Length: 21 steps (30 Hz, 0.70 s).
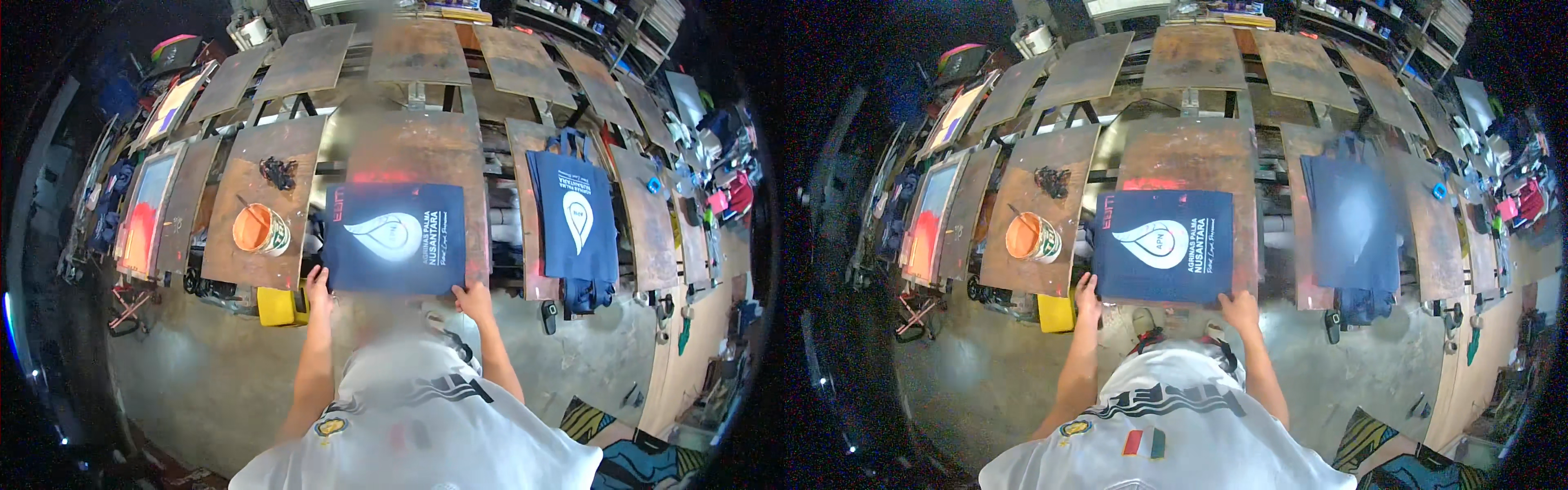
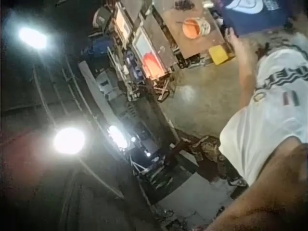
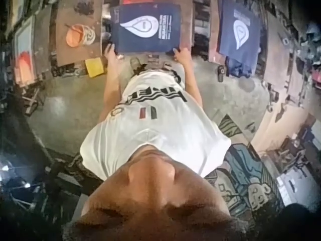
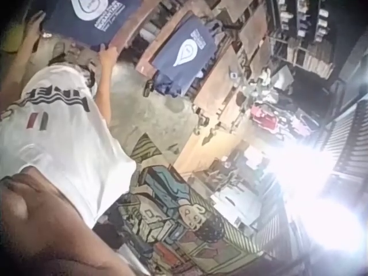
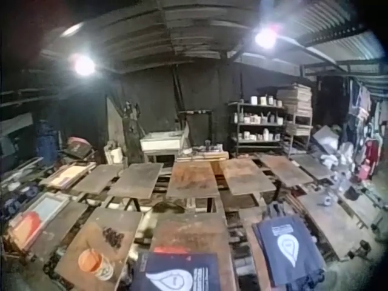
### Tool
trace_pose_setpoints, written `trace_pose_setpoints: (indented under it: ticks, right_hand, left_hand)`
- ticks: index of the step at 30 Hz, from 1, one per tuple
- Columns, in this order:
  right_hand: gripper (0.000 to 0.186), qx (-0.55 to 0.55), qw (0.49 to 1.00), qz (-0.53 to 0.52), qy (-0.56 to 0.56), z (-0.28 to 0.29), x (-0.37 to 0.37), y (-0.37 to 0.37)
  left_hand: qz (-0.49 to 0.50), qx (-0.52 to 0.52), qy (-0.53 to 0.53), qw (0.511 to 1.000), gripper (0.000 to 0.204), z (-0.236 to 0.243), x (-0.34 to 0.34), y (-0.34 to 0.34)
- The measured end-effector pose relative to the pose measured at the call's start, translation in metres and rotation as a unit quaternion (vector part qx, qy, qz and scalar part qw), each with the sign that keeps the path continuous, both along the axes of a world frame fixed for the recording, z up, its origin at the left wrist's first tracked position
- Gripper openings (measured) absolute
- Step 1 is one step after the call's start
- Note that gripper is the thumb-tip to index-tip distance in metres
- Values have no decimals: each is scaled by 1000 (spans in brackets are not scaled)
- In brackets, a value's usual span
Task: Performing screen printing on tote bags at a workstation.
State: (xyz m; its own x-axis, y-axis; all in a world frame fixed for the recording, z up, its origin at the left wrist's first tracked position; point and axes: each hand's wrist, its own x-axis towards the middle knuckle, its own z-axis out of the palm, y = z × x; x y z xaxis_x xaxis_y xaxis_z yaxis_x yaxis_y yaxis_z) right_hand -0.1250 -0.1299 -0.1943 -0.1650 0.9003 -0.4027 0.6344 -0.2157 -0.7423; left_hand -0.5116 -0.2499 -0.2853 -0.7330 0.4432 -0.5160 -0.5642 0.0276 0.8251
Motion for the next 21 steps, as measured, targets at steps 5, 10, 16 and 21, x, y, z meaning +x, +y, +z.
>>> trace_pose_setpoints:
  ticks: [5,10,16,21]
  right_hand:
    - [43,110,979,109,-133,-16,-9,5]
    - [41,85,976,106,-170,-8,7,9]
    - [43,87,958,185,-200,11,-4,9]
    - [44,71,951,202,-225,26,-5,5]
  left_hand:
    - [63,-8,93,994,50,-37,-28,-28]
    - [29,-64,-94,993,54,12,53,-17]
    - [41,-65,-10,997,34,6,58,-29]
    - [83,-71,52,993,38,9,62,-25]
